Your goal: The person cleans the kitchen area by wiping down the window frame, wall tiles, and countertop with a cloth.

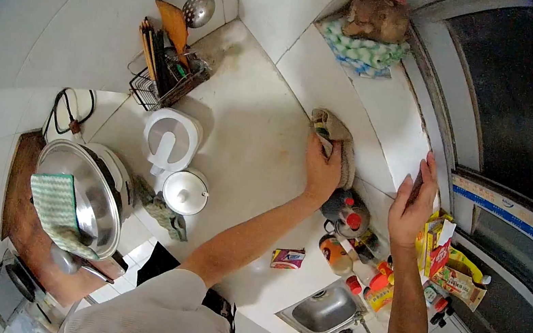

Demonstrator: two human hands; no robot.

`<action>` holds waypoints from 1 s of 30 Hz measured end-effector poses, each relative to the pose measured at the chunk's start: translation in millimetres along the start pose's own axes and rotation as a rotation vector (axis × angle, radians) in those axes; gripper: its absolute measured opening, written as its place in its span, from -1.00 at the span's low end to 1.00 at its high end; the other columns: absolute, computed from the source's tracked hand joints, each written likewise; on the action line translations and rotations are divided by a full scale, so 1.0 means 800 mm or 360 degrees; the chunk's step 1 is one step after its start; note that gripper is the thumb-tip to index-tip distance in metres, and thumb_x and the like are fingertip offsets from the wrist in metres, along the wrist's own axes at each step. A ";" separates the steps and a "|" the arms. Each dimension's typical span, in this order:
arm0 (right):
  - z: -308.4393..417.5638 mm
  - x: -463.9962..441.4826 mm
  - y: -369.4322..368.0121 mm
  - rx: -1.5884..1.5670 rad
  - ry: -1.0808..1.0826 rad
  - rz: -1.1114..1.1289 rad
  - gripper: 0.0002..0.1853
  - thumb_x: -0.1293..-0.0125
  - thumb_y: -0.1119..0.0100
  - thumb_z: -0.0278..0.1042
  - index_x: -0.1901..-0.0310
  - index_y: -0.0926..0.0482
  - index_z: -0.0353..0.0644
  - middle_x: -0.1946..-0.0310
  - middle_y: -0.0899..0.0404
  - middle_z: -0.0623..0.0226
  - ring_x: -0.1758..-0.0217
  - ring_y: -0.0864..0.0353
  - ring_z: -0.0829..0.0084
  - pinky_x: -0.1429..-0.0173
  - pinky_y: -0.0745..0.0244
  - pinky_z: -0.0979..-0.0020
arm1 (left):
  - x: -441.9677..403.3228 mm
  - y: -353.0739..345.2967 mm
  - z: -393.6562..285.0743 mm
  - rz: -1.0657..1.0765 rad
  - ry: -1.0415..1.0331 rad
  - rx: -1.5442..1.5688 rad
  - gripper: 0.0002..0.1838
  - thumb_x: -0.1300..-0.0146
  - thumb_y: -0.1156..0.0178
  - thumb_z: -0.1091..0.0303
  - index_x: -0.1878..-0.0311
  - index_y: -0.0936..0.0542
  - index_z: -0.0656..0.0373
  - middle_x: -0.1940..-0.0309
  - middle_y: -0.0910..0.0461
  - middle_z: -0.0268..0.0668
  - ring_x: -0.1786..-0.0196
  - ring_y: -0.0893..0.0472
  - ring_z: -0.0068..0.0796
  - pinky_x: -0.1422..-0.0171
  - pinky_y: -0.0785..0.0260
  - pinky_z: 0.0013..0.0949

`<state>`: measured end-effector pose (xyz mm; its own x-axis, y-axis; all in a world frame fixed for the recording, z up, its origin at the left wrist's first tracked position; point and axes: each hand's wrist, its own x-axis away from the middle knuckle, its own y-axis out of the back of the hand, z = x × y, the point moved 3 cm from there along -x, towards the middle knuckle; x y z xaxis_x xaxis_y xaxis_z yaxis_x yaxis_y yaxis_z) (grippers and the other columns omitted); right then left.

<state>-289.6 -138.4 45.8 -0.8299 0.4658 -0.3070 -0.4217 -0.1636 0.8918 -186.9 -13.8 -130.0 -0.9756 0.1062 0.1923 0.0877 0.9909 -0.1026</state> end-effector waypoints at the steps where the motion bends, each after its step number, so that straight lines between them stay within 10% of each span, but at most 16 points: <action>1: -0.001 0.002 0.000 0.0008 0.0005 0.0000 -0.58 -0.53 -0.09 -0.40 -0.30 -0.46 -0.48 -0.46 -0.41 -0.14 -0.53 -0.41 -0.09 -0.58 -0.33 0.08 | -0.003 0.002 0.012 -0.0023 -0.0002 0.0040 -0.53 -0.46 -0.15 0.48 -0.38 -0.39 0.42 -0.23 -0.50 0.16 -0.28 -0.49 0.12 -0.52 -0.23 -0.08; 11: -0.002 0.002 0.003 0.0050 0.0019 0.0016 -0.56 -0.54 -0.07 -0.37 -0.32 -0.45 -0.47 -0.47 -0.40 -0.13 -0.51 -0.43 -0.08 -0.57 -0.35 0.10 | -0.010 -0.002 0.011 -0.0102 -0.0174 -0.0225 -0.66 -0.41 -0.15 0.54 -0.21 -0.43 0.40 -0.10 -0.53 0.07 -0.18 -0.53 0.07 -0.38 -0.32 -0.05; 17: -0.001 0.001 0.003 0.0030 0.0014 0.0007 -0.57 -0.53 -0.08 -0.38 -0.31 -0.46 -0.47 -0.47 -0.42 -0.09 -0.50 -0.45 -0.08 -0.55 -0.37 0.10 | -0.054 0.000 0.048 -0.0041 0.0277 0.0237 -0.63 -0.44 -0.13 0.55 -0.27 -0.44 0.37 -0.18 -0.49 0.05 -0.24 -0.51 0.00 -0.39 -0.31 -0.11; 30: 0.000 -0.001 -0.001 0.0048 0.0014 -0.0011 -0.58 -0.55 -0.08 -0.38 -0.32 -0.46 -0.43 -0.47 -0.42 -0.11 -0.52 -0.43 -0.07 -0.57 -0.34 0.08 | -0.054 0.020 0.037 -0.0053 -0.0177 -0.0273 -0.64 -0.49 -0.11 0.47 -0.30 -0.46 0.31 -0.05 -0.64 -0.02 -0.15 -0.61 -0.12 -0.26 -0.44 -0.15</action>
<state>-288.6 -139.0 45.7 -0.8301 0.4594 -0.3160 -0.4165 -0.1341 0.8992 -149.3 -4.7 -169.1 -0.9939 0.0730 0.0827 0.0789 0.9943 0.0712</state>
